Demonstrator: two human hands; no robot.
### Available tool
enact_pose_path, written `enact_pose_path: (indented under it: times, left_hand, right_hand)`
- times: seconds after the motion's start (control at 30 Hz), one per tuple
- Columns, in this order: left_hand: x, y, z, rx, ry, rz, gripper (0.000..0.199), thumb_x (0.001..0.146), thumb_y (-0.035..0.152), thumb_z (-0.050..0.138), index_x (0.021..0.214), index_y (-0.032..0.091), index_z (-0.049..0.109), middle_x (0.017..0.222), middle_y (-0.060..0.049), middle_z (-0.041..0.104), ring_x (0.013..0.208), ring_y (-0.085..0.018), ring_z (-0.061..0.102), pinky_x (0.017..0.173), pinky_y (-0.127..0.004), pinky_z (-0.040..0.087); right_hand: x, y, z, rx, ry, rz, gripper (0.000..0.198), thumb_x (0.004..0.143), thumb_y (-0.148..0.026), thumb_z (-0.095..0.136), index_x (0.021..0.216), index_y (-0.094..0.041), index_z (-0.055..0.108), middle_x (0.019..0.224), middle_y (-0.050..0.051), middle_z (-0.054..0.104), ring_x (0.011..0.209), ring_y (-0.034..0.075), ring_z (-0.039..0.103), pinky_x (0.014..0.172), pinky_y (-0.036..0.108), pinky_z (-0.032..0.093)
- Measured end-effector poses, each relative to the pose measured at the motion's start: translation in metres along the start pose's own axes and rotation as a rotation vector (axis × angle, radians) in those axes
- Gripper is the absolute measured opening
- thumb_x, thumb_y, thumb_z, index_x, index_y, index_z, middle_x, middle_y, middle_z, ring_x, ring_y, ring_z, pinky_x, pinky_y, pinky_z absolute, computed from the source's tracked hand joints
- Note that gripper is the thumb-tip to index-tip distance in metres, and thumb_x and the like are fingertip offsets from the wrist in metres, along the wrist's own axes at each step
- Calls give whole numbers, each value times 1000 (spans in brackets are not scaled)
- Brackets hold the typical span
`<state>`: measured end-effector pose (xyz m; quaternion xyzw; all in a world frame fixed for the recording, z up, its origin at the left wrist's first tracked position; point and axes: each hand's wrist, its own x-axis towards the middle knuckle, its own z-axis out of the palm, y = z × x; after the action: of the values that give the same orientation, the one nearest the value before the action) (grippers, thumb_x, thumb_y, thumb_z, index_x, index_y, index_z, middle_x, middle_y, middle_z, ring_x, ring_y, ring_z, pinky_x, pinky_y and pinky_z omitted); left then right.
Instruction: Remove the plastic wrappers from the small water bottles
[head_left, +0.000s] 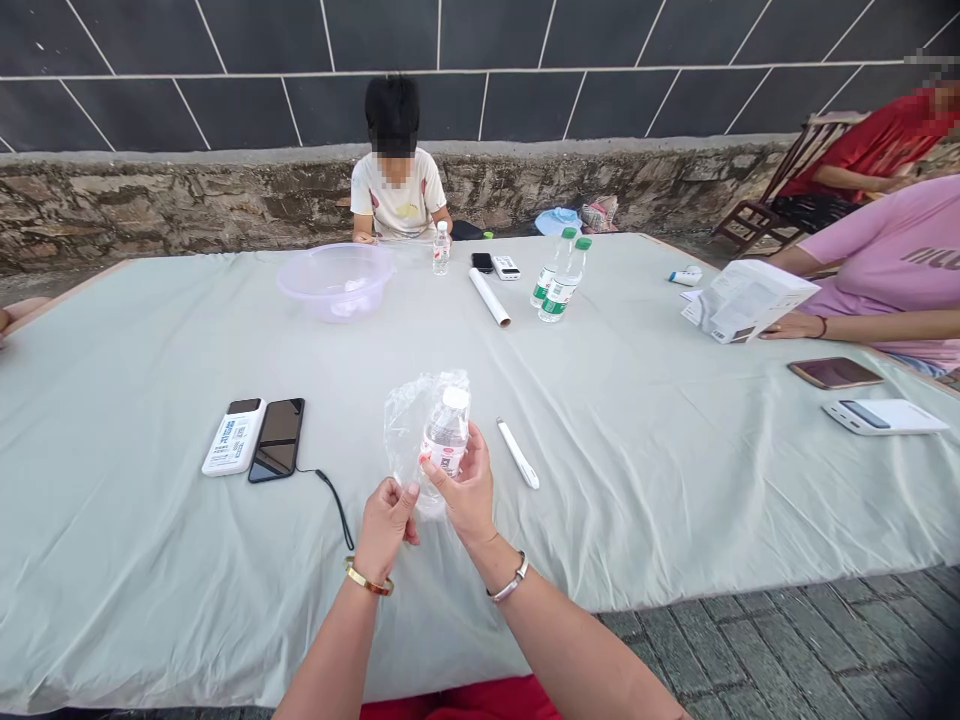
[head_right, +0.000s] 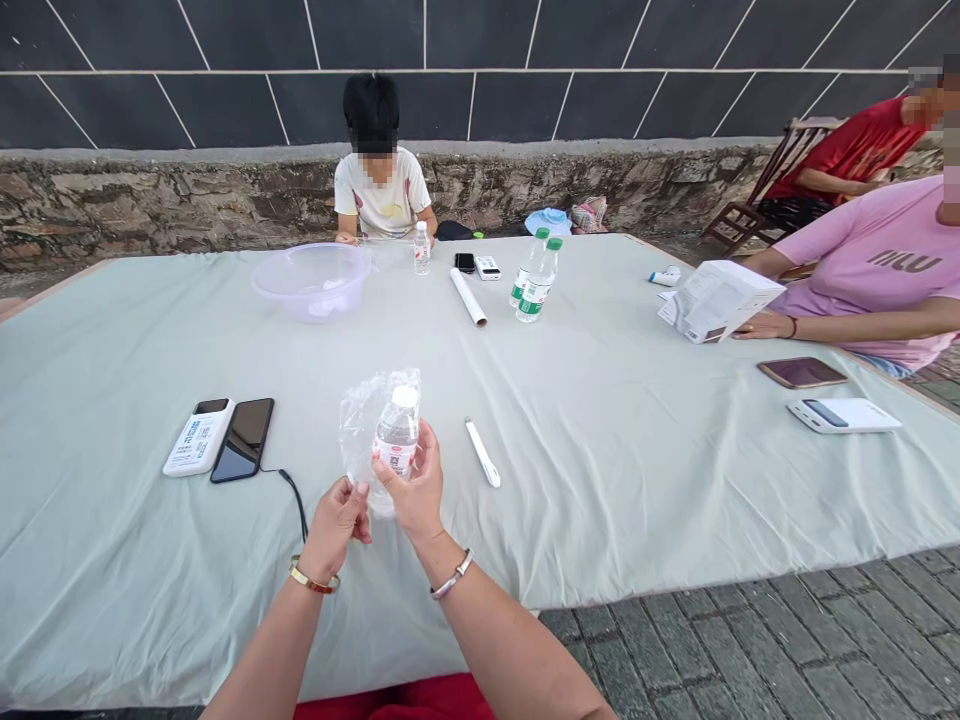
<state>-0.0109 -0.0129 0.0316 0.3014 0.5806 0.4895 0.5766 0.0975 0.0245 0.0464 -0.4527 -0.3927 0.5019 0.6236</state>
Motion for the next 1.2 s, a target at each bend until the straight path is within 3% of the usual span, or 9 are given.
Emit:
enact_pose_path:
  times: [0.27,0.47,0.6,0.7,0.77,0.87,0.93,1.1,1.2]
  left_hand:
    - [-1,-1,-9,43,-117,148,39,75,51,63,57,17,56,58,-2,59,54,-15,59,57,-28,50]
    - [9,8,-32,-296,-56,14,38,62,35,77,48,17,46,61,-1,59,61,-15,60,53,-24,47]
    - [5,21,-48,-391,-234,-129,28,63,36,77,74,17,60,82,-6,67,79,-24,66,67,-36,52]
    - [2,31,-51,-400,-292,-137,63,67,62,67,112,19,57,106,-13,66,94,-29,64,76,-43,52]
    - [1,37,-46,-298,-198,-93,73,66,70,61,117,18,54,100,-12,66,83,-25,65,68,-38,53]
    - [1,45,-30,-59,11,24,51,67,63,66,88,17,57,62,3,56,45,-9,49,42,-22,39]
    - [-3,51,-18,-14,84,112,43,70,57,67,71,18,49,49,9,40,37,-4,33,36,-18,26]
    - [-29,80,2,-147,19,189,39,76,52,65,68,19,45,47,10,31,38,-3,26,36,-15,23]
    - [-46,100,7,-244,-16,175,35,77,46,66,68,20,46,47,10,33,37,-4,27,34,-15,24]
  right_hand:
    - [9,-14,1,80,12,3,74,62,-31,80,126,-23,43,124,8,56,105,21,59,88,35,50]
    - [20,-19,-9,386,-124,283,50,67,-35,73,112,-25,53,100,2,67,84,19,64,70,31,54]
    - [22,-16,-17,570,-313,511,30,76,-42,62,96,-21,61,99,6,69,80,21,66,65,33,55]
    - [18,-12,-21,576,-362,575,32,77,-42,64,100,-21,61,105,6,68,83,21,67,66,34,56]
    - [14,-9,-22,534,-390,580,40,73,-43,70,106,-23,59,106,6,68,83,21,67,68,34,56]
    - [9,-3,-22,497,-446,600,52,67,-45,77,110,-25,56,108,6,67,87,23,67,70,36,56]
    - [7,2,-22,529,-476,636,55,66,-49,77,111,-25,56,112,7,65,92,24,65,73,38,55]
    - [2,19,-26,633,-618,847,66,69,-69,62,109,-16,59,114,13,63,105,27,60,85,44,50]
    - [-5,30,-33,685,-593,910,66,70,-72,59,106,-16,59,109,11,64,100,25,62,85,44,49]
